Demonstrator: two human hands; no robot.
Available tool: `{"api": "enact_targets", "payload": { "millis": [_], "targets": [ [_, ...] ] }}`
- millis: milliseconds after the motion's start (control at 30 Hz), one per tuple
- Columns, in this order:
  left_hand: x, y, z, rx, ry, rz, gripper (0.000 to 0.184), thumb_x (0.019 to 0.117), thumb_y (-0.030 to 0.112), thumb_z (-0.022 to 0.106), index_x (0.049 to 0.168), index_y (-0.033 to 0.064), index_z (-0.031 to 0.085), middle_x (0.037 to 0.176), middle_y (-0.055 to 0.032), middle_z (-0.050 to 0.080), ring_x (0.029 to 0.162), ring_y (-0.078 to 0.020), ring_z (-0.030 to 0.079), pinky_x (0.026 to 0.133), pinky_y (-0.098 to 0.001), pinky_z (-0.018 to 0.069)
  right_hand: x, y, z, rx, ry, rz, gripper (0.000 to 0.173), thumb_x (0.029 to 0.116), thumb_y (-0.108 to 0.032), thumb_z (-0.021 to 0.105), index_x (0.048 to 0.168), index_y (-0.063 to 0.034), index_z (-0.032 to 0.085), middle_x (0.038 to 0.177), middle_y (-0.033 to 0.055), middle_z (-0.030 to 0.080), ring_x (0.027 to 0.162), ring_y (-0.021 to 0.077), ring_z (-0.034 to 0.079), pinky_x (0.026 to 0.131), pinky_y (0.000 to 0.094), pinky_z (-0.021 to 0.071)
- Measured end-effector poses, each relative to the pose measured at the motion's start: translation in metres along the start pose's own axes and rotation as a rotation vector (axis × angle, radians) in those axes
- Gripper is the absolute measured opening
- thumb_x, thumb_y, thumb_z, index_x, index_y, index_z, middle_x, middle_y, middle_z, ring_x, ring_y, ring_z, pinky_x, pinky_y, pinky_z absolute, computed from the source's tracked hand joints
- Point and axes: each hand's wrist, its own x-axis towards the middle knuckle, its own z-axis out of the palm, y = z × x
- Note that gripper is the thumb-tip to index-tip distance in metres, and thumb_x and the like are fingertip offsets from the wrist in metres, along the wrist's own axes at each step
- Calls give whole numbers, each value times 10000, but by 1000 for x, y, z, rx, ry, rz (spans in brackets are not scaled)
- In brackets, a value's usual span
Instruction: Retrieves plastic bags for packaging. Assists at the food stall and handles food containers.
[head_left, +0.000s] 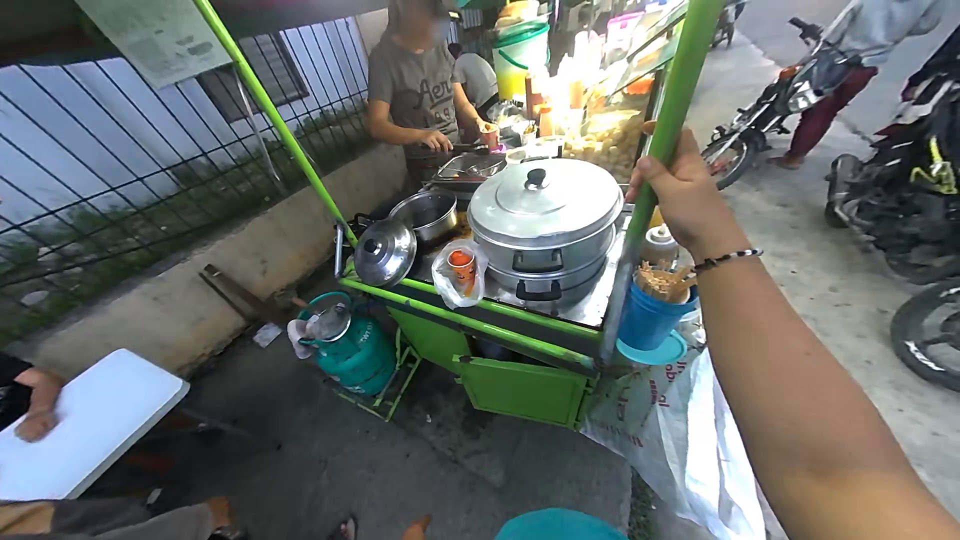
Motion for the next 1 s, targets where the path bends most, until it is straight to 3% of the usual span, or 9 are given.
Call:
{"api": "enact_targets", "payload": {
  "millis": [433,600,1000],
  "targets": [
    [-7,10,-1,4,-29,1,617,965,276,679,1512,74,479,1478,-224,531,1375,-364,517,1148,-540,403,-1,0,0,5,-9,-15,483,1077,-222,484,1529,-150,330,891,17,588,737,104,636,716,287,588],
    [-12,15,-4,-21,-36,3,603,962,255,682,1500,63,489,1420,-240,576,1322,-381,562,1116,-550,433,0,1,-1,3,-7,-14,489,1077,-229,487,1532,-150,326,889,18,586,732,107,638,715,298,593],
    [0,13,7,-12,-35,19,601,960,231,693,1500,63,490,1476,-234,530,1376,-381,512,1150,-550,398,0,0,-2,-15,-16,-18,489,1076,-221,478,1531,-138,322,884,22,589,732,115,644,708,301,597]
  ]
}}
